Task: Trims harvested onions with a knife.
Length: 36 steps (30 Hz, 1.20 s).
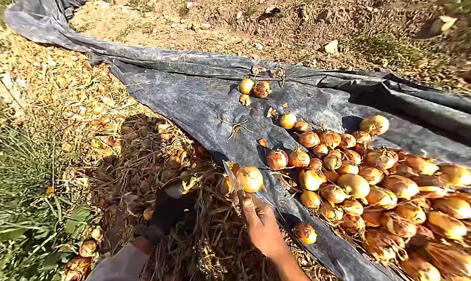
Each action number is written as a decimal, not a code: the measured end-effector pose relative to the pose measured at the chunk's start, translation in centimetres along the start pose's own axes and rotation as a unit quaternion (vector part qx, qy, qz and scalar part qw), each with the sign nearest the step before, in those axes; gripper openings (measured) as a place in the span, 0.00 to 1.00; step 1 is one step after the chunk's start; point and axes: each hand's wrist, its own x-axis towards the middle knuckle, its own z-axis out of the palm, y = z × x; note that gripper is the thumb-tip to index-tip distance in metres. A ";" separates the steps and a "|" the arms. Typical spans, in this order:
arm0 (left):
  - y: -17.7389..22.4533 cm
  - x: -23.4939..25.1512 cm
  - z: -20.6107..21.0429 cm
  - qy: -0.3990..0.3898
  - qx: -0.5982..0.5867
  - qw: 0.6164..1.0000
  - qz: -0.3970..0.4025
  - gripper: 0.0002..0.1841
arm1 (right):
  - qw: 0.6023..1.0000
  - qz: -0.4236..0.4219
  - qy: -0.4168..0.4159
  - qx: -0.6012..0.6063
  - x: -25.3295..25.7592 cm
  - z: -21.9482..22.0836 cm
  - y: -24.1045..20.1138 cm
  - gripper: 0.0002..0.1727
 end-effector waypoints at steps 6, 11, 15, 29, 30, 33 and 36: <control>4.2 2.5 4.5 -0.191 0.191 0.962 -0.023 0.36 | 0.994 0.098 0.037 -0.025 0.0 -1.8 2.4 0.38; 3.9 1.4 8.4 -0.408 0.141 0.890 -0.149 0.23 | 0.985 0.156 -0.024 -0.064 -0.6 -0.4 4.3 0.41; 2.8 2.6 9.7 -0.268 0.146 0.952 -0.019 0.23 | 0.981 0.195 -0.003 -0.021 0.1 -1.9 6.0 0.36; 2.6 2.4 7.5 -0.246 0.195 0.949 0.019 0.47 | 0.978 0.205 0.026 0.002 -0.2 -3.4 4.7 0.34; 0.8 2.2 7.1 -0.243 0.132 0.961 0.003 0.47 | 0.979 0.202 0.025 0.004 -0.3 -3.2 4.8 0.34; -0.1 0.1 2.6 -0.272 -0.189 0.938 -0.104 0.34 | 0.975 0.219 -0.020 -0.030 -0.4 -2.2 4.7 0.37; 1.2 -3.2 0.2 -0.222 -0.402 0.864 -0.206 0.30 | 0.961 0.244 -0.115 -0.060 -0.7 -0.2 3.7 0.45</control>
